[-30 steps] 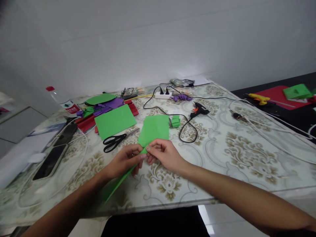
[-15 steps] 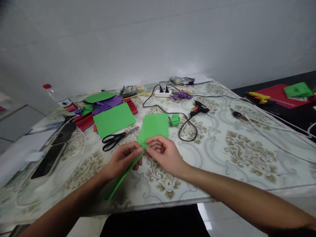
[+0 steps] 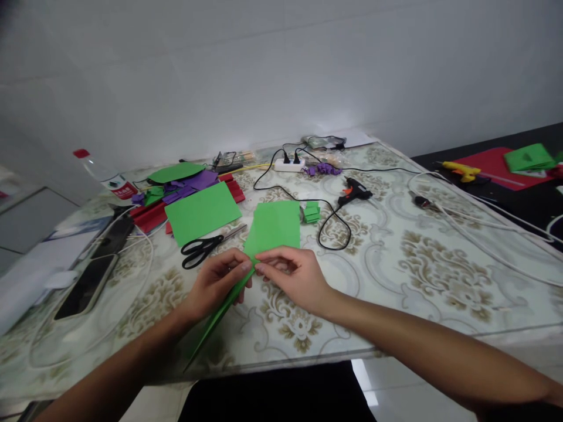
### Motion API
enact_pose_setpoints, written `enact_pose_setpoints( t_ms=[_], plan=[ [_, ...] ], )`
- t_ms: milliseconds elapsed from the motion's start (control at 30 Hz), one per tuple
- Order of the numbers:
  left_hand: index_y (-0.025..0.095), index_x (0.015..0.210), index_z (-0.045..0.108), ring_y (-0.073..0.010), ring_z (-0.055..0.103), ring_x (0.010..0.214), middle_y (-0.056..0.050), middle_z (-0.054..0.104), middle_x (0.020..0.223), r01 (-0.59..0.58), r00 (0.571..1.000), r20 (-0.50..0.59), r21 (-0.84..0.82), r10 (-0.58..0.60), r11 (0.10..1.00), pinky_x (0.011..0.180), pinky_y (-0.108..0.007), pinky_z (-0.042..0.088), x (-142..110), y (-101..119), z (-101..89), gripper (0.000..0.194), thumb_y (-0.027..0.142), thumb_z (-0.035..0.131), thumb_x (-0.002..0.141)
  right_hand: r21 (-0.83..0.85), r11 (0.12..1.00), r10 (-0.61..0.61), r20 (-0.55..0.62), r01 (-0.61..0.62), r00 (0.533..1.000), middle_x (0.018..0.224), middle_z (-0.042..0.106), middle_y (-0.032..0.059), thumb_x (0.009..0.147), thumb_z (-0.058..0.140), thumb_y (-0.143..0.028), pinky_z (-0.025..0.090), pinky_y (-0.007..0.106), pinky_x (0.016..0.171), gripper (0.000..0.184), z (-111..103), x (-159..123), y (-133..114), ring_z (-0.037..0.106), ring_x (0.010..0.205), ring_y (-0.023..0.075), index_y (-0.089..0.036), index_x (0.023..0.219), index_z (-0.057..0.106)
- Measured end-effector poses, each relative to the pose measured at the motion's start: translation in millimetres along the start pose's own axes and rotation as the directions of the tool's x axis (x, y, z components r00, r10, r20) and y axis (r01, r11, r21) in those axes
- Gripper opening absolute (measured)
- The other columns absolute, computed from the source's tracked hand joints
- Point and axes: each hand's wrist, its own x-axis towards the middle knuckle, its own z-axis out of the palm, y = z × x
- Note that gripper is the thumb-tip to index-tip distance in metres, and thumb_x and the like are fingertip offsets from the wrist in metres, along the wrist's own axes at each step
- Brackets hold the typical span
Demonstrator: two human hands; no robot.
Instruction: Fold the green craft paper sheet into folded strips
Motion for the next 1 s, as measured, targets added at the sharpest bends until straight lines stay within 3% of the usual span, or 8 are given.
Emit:
enact_pose_setpoints(
  t_ms=[167, 467, 1000],
  plan=[
    [0.015, 0.085, 0.061, -0.0074, 0.055, 0.040, 0.001, 0.063, 0.065, 0.022, 1.000, 0.019, -0.026, -0.022, 0.999, 0.037, -0.017, 0.045, 0.6, 0.0, -0.6, 0.037, 0.051, 0.071, 0.086, -0.094, 0.995, -0.038, 0.004, 0.039, 0.999, 0.081, 0.079, 0.0055, 0.075, 0.084, -0.038, 0.062, 0.032, 0.066, 0.022, -1.9, 1.1, 0.4, 0.073, 0.069, 0.0197, -0.022, 0.090, 0.080],
    [0.015, 0.084, 0.061, -0.0093, 0.059, 0.049, 0.000, 0.064, 0.064, -0.010, 0.999, 0.041, -0.091, 0.014, 0.996, 0.045, -0.018, 0.045, 1.0, 0.2, -3.6, 0.030, 0.043, 0.070, 0.089, -0.073, 0.995, -0.068, 0.039, 0.070, 0.997, 0.080, 0.079, 0.0044, 0.075, 0.086, -0.035, 0.061, 0.032, 0.069, 0.023, -3.9, 1.6, -0.2, 0.074, 0.071, 0.0202, -0.022, 0.093, 0.080],
    [0.014, 0.079, 0.065, -0.0092, 0.054, 0.051, 0.000, 0.062, 0.060, -0.031, 0.999, 0.028, -0.019, 0.032, 0.999, 0.050, -0.019, 0.042, 2.5, 0.5, -5.8, 0.032, 0.044, 0.073, 0.087, -0.183, 0.976, -0.116, 0.040, 0.121, 0.992, 0.082, 0.078, 0.0059, 0.078, 0.083, -0.040, 0.055, 0.031, 0.060, 0.020, -5.9, 2.7, -0.7, 0.067, 0.063, 0.0177, -0.022, 0.087, 0.082]
  ],
)
